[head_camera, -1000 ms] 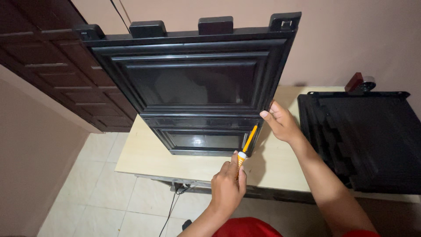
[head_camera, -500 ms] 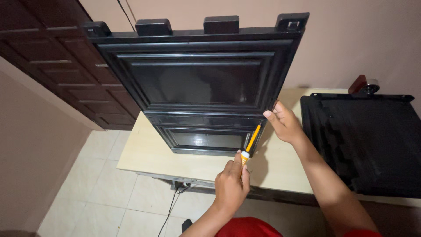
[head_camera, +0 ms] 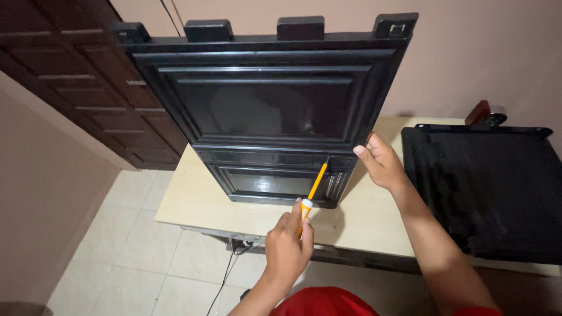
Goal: The person uses a yellow utility knife to pry apart a black plastic storage unit on a table. They remove the front panel, then a white foam insert, and finally separate the side panels, leaving the components disassembled on the table.
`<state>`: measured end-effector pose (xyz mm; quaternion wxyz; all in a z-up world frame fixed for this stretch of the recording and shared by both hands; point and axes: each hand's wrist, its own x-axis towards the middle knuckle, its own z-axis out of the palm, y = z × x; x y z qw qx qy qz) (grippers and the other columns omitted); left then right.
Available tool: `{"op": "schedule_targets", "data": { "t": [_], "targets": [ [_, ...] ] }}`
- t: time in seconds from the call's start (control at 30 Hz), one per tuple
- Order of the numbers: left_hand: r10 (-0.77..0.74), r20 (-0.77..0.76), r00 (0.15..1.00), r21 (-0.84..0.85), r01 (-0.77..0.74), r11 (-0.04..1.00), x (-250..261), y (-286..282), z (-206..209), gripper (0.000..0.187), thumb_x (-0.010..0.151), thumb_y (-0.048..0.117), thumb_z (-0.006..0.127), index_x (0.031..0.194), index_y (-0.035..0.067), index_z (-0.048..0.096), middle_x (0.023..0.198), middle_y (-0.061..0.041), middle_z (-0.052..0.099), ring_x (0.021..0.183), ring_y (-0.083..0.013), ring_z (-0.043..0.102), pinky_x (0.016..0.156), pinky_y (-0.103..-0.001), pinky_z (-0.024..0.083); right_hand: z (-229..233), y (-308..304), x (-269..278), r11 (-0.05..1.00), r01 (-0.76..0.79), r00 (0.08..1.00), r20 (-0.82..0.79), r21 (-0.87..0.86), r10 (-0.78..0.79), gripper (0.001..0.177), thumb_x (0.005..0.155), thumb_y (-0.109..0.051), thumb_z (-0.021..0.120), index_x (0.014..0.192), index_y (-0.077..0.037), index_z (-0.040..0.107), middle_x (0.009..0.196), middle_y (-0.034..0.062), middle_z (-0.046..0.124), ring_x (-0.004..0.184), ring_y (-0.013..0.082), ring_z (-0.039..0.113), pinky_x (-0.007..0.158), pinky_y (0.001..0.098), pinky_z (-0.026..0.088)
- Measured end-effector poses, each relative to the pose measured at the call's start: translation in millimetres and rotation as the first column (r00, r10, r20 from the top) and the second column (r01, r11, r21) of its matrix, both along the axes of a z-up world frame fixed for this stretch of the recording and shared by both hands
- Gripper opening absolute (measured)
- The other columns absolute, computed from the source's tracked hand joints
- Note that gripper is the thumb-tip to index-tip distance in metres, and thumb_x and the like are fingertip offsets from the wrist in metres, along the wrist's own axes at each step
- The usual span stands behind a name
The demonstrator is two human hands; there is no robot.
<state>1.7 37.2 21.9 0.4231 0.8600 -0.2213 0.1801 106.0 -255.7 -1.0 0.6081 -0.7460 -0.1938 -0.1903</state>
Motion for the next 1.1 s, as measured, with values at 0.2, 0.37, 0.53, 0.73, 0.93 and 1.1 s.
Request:
{"op": "schedule_targets", "data": {
  "t": [0.2,0.37,0.53,0.73,0.93,1.1],
  "targets": [
    [-0.006,0.041,0.999,0.018,0.005,1.000,8.1,-1.2,-1.3,0.047,0.088,0.010,0.067,0.132,-0.004,0.063,0.082,-0.017,0.068,0.062,-0.0344,0.068,0.055,-0.043,0.055,-2.0,-0.6,0.3,0.999,-0.023,0.999,-0.023,0.042,0.024,0.042,0.109,-0.016,0.051,0.147,0.002,0.048,0.141,0.0094,0.061,0.134,0.0153,0.054,0.115,0.0317,0.040],
    [-0.042,0.066,0.997,-0.038,0.044,0.998,17.6,-5.4,-24.9,0.047,0.092,0.008,0.064,0.136,-0.005,0.060,0.082,-0.017,0.067,0.064,-0.0332,0.069,0.058,-0.042,0.056,-4.3,0.0,1.9,0.997,-0.032,0.999,-0.019,0.075,0.033,0.043,0.109,-0.016,0.051,0.147,0.003,0.047,0.142,0.0096,0.060,0.134,0.0158,0.054,0.116,0.0321,0.040],
    [-0.085,0.120,0.989,-0.084,0.095,0.992,28.3,-10.3,-40.3,0.047,0.095,0.007,0.063,0.141,-0.004,0.056,0.085,-0.017,0.067,0.067,-0.0337,0.068,0.060,-0.042,0.055,-2.3,1.3,4.2,0.997,-0.027,1.000,0.002,0.069,0.027,0.044,0.109,-0.015,0.051,0.149,0.003,0.045,0.145,0.0099,0.058,0.137,0.0163,0.052,0.117,0.0320,0.038],
    [-0.047,0.027,0.999,-0.038,0.048,0.998,13.9,-8.9,-20.0,0.047,0.093,0.011,0.064,0.138,-0.003,0.059,0.084,-0.018,0.068,0.066,-0.0362,0.069,0.060,-0.045,0.056,-3.3,1.3,2.4,0.995,-0.044,0.999,-0.001,0.091,0.044,0.044,0.110,-0.013,0.051,0.150,0.003,0.045,0.145,0.0100,0.058,0.137,0.0163,0.051,0.118,0.0319,0.037],
    [-0.028,-0.089,0.996,0.036,0.032,0.999,5.5,-15.4,5.9,0.050,0.092,0.011,0.063,0.138,-0.005,0.056,0.086,-0.019,0.069,0.065,-0.0377,0.069,0.058,-0.046,0.056,-9.2,0.2,1.5,0.983,-0.060,0.996,-0.055,0.175,0.071,0.047,0.108,-0.015,0.052,0.150,0.003,0.043,0.146,0.0103,0.057,0.138,0.0169,0.051,0.119,0.0325,0.037],
    [-0.031,-0.111,0.993,0.029,0.034,0.999,8.3,-22.0,-4.1,0.049,0.095,0.012,0.061,0.140,-0.006,0.054,0.083,-0.018,0.067,0.062,-0.0350,0.069,0.056,-0.044,0.056,-6.3,-0.9,2.5,0.990,0.007,0.995,-0.104,0.144,0.008,0.049,0.107,-0.015,0.052,0.151,0.003,0.042,0.145,0.0113,0.056,0.137,0.0171,0.050,0.117,0.0325,0.036]
  ]
}}
